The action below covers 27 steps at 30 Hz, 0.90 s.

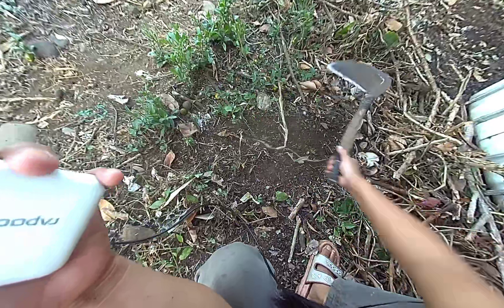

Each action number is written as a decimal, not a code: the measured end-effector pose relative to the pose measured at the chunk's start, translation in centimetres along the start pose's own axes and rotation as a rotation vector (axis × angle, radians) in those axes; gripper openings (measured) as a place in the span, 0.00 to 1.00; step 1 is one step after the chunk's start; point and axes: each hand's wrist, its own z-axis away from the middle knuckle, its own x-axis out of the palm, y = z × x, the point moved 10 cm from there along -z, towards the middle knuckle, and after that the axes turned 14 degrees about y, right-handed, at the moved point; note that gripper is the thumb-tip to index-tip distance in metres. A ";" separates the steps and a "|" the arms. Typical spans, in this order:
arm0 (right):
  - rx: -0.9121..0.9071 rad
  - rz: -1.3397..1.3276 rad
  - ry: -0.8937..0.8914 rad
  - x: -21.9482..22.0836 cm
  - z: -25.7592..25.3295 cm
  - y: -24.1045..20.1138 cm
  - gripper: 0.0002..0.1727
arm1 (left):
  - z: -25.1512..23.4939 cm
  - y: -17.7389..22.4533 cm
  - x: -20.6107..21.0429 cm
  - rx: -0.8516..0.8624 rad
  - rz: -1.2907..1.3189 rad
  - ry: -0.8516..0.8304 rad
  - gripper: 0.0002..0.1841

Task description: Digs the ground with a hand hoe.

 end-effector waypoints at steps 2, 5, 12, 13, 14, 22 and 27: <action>0.110 -0.248 -0.140 8.9 3.6 2.6 0.30 | 0.1 -0.4 0.5 -0.015 0.032 -0.022 0.25; 0.276 -0.232 -0.366 17.7 11.0 13.5 0.31 | 0.3 -0.7 1.7 -0.059 0.101 -0.091 0.26; 0.271 0.778 -0.832 9.2 16.8 23.9 0.25 | 0.6 0.1 -0.2 0.012 0.053 -0.024 0.36; 0.238 0.761 -0.820 9.6 15.8 21.9 0.26 | 0.5 0.1 -0.4 0.007 0.053 -0.020 0.36; 0.201 0.709 -0.784 10.5 14.6 19.5 0.25 | 0.3 0.3 -0.6 0.007 0.048 -0.033 0.37; 0.144 -0.361 -0.349 23.0 9.9 5.1 0.23 | 0.3 2.9 -1.4 0.070 0.005 0.030 0.39; 0.299 0.161 -0.588 24.7 14.3 20.6 0.20 | 0.2 2.0 0.2 0.059 0.008 -0.024 0.43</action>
